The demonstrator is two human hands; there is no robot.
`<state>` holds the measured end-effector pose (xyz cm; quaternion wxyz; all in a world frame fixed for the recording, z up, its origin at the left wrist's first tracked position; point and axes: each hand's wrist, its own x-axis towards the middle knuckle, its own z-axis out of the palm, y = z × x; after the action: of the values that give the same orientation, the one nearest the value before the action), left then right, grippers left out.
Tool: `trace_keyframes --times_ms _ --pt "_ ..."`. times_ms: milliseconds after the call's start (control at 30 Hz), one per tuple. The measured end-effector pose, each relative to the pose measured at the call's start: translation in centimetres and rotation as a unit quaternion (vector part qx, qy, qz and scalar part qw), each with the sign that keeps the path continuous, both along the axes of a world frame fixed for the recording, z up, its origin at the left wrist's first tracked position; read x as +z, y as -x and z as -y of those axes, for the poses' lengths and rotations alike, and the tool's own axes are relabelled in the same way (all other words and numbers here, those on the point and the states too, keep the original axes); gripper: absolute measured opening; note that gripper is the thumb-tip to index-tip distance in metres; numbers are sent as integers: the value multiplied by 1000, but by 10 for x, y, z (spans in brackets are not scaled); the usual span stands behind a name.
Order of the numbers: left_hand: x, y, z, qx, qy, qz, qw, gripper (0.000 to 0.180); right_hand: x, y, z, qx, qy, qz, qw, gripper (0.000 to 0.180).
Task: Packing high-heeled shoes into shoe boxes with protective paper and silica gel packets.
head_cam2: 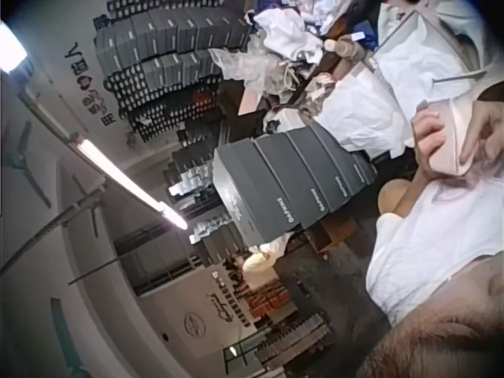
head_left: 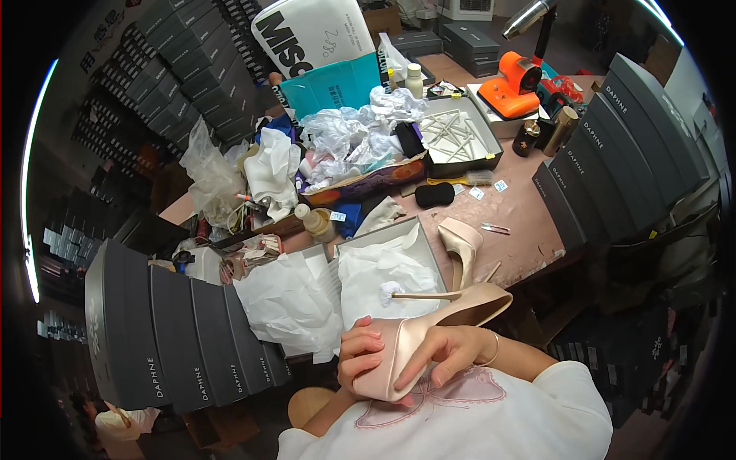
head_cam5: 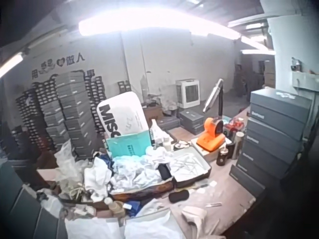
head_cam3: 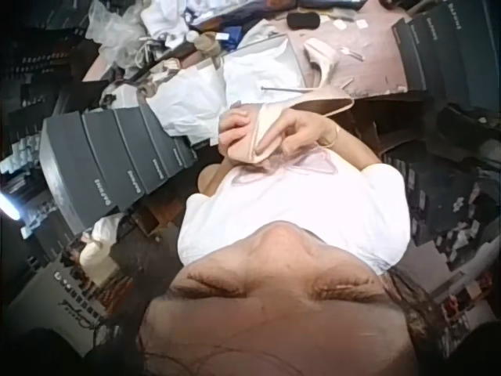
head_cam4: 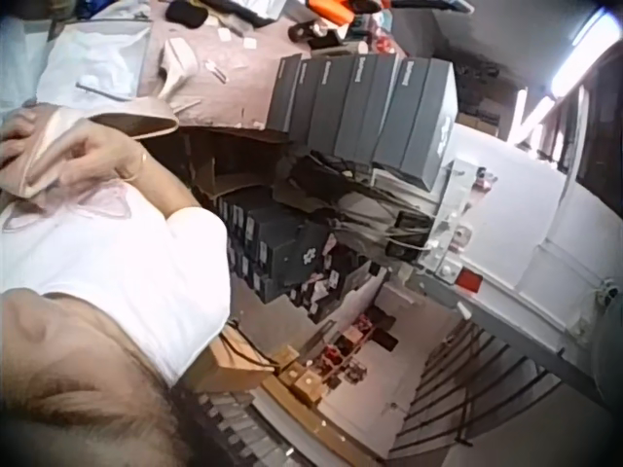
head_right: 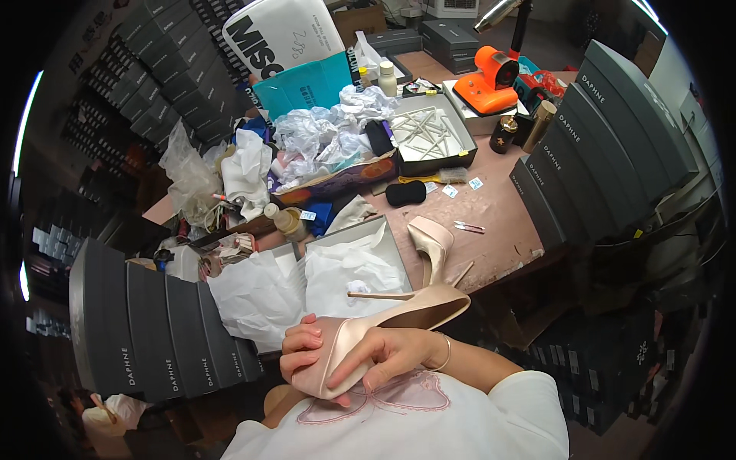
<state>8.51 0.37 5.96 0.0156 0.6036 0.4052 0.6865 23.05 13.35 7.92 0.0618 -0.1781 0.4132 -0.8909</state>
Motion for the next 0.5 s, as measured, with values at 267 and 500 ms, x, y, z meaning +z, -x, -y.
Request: trace_keyframes --times_ms 267,500 --pt "3 1 -3 -55 -6 83 995 81 16 -10 20 -20 145 50 988 92" --pt "1 44 -12 -50 153 56 985 72 11 6 19 -191 75 140 969 73"
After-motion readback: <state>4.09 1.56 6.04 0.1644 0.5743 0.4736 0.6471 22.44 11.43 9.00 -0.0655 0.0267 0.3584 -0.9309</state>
